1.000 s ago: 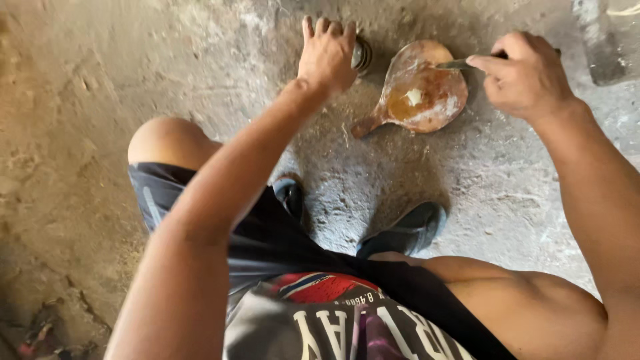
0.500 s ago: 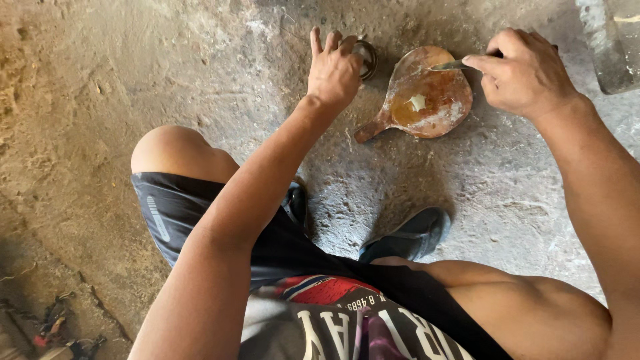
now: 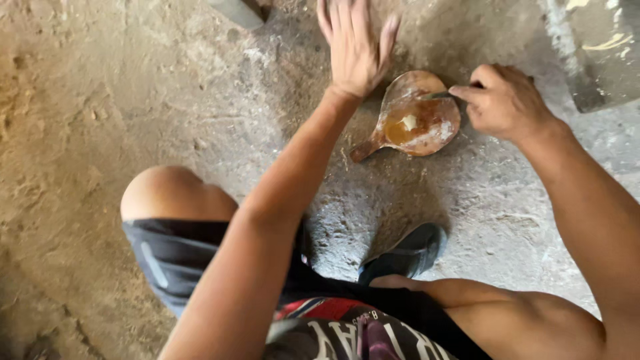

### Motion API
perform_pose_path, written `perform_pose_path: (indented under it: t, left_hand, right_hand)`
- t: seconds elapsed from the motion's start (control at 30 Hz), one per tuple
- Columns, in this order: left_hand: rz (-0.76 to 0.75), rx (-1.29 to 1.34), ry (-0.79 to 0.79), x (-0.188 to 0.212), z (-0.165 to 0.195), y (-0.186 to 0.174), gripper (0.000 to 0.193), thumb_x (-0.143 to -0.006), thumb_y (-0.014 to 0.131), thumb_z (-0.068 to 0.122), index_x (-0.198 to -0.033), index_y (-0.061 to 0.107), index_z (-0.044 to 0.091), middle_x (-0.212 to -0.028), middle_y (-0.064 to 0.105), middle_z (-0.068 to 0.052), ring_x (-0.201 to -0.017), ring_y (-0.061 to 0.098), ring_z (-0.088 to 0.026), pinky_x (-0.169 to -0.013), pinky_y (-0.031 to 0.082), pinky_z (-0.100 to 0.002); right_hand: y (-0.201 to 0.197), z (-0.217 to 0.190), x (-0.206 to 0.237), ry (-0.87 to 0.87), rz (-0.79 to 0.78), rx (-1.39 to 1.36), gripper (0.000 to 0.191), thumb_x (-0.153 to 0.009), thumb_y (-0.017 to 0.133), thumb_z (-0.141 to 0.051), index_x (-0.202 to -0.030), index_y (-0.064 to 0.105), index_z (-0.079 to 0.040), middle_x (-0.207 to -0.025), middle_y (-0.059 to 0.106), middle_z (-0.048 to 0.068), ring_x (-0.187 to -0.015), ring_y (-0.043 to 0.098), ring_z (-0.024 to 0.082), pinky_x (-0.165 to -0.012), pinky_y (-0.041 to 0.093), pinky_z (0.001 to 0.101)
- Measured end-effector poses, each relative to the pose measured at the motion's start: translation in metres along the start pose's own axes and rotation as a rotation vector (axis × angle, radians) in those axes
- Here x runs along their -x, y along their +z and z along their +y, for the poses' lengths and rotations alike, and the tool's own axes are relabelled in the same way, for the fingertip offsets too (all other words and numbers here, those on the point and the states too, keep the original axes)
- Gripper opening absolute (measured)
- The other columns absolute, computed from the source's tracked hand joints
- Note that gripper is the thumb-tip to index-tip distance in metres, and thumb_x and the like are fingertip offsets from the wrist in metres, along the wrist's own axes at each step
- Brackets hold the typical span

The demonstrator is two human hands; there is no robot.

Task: The person sits on the floor and uses a small knife to scoop a white paste from a can and spread it onto the face of a wooden paddle-shaped object. They carry the object to a low round table, take more paste from a plastic bag, and continue spreading and smoothing the paste over the wood surface.

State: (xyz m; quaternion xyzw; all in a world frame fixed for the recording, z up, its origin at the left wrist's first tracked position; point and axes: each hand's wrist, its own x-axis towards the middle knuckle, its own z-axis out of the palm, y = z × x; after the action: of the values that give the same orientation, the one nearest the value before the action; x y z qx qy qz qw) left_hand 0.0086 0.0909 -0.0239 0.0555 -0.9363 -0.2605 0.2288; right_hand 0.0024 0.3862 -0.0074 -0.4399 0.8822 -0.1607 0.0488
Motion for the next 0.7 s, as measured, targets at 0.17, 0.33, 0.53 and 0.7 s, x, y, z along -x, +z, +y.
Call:
perform_pose_path:
  t: [0.17,0.33,0.53,0.7]
  left_hand:
    - [-0.325,-0.159,-0.057,0.014,-0.006,0.008,0.09,-0.099,0.054,0.073,-0.157,0.025,0.01,-0.145,0.047,-0.02,-0.145,0.045,-0.038,-0.128,0.01,-0.071]
    - [-0.917,-0.296,-0.257,0.021,-0.007,-0.023,0.114,-0.078,0.066,0.073,-0.159,0.016,0.01,-0.154,0.025,-0.031,-0.135,0.037,-0.047,-0.093,0.052,-0.06]
    - [-0.67,-0.143,-0.088,0.029,-0.023,-0.079,0.099,-0.062,0.088,0.026,-0.144,0.039,0.001,-0.124,0.05,-0.027,-0.122,0.048,-0.045,-0.099,0.052,-0.051]
    - [0.078,-0.048,0.379,-0.088,0.046,-0.251,0.068,-0.092,0.084,0.02,-0.143,0.044,-0.001,-0.117,0.058,-0.02,-0.102,0.062,-0.029,-0.083,0.057,-0.04]
  right_hand:
    - [-0.002,0.003,0.002,-0.019,-0.007,0.027,0.033,-0.088,0.069,-0.007,-0.117,0.081,-0.017,-0.102,0.063,0.01,-0.095,0.065,0.03,-0.088,0.056,0.0439]
    - [-0.004,0.008,-0.017,0.031,-0.037,0.062,0.034,-0.092,0.065,-0.008,-0.121,0.081,-0.018,-0.105,0.064,0.01,-0.093,0.065,0.03,-0.083,0.056,0.0444]
    - [-0.01,0.001,-0.044,0.067,-0.052,0.066,0.036,-0.088,0.062,-0.011,-0.12,0.077,-0.02,-0.107,0.065,0.01,-0.1,0.066,0.033,-0.09,0.055,0.0459]
    - [-0.01,-0.006,-0.047,0.111,-0.143,0.068,0.041,-0.085,0.063,-0.013,-0.125,0.074,-0.02,-0.11,0.065,0.013,-0.101,0.065,0.035,-0.089,0.054,0.0467]
